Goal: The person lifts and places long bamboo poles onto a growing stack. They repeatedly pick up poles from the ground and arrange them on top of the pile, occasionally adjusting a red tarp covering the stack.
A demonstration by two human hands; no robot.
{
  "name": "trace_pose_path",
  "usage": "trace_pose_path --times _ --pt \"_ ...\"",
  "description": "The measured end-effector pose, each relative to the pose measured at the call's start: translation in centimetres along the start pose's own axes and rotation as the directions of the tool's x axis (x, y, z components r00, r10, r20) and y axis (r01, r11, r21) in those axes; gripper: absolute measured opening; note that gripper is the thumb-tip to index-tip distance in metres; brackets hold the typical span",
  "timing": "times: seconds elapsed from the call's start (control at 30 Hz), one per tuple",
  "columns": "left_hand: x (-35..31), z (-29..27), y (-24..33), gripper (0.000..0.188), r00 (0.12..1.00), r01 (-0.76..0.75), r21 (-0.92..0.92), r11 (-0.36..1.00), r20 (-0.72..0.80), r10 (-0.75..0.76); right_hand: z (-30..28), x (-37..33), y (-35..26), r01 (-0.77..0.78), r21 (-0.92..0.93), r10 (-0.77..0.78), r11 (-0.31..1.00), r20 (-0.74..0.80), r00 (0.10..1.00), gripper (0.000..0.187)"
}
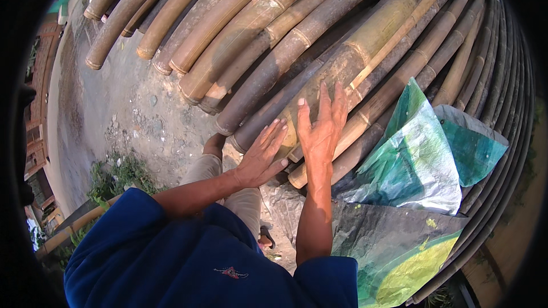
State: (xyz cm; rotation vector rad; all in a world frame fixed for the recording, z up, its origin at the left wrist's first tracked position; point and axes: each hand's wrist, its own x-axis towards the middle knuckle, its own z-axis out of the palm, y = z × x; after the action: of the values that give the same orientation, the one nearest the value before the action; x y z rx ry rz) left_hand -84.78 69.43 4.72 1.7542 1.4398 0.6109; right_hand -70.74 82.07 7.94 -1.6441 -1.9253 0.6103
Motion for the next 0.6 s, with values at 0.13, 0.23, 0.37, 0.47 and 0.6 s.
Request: trace_pose_path --times 0.13,0.23,0.37,0.47,0.6 --pt "-2.6 -1.0 -1.4 0.063 0.991 0.091 -0.106 0.990 -0.086 -0.100 3.8 -1.6 0.1 0.100 -0.203 -0.065 0.974 0.169 0.983 0.053" --pt "-6.0 -1.7 -3.9 0.063 0.935 0.249 0.008 0.968 -0.263 -0.238 4.5 -3.0 0.9 0.086 -0.259 -0.034 0.962 0.200 0.979 0.050" --pt "-5.7 -2.6 -9.9 0.063 0.695 0.527 -0.192 0.828 -0.463 -0.550 4.8 -3.4 1.5 0.048 -0.223 -0.006 0.974 0.183 0.983 0.049" --pt "-3.0 -3.9 -12.8 0.066 0.650 0.537 -0.493 0.685 -0.276 -0.708 5.0 -3.6 1.3 0.027 -0.181 0.001 0.983 0.150 0.989 0.049" --pt "-2.6 -4.7 -10.5 0.067 0.658 0.603 -0.374 0.705 -0.267 -0.704 5.0 -4.3 1.0 -0.002 -0.138 0.017 0.990 0.107 0.994 0.048"
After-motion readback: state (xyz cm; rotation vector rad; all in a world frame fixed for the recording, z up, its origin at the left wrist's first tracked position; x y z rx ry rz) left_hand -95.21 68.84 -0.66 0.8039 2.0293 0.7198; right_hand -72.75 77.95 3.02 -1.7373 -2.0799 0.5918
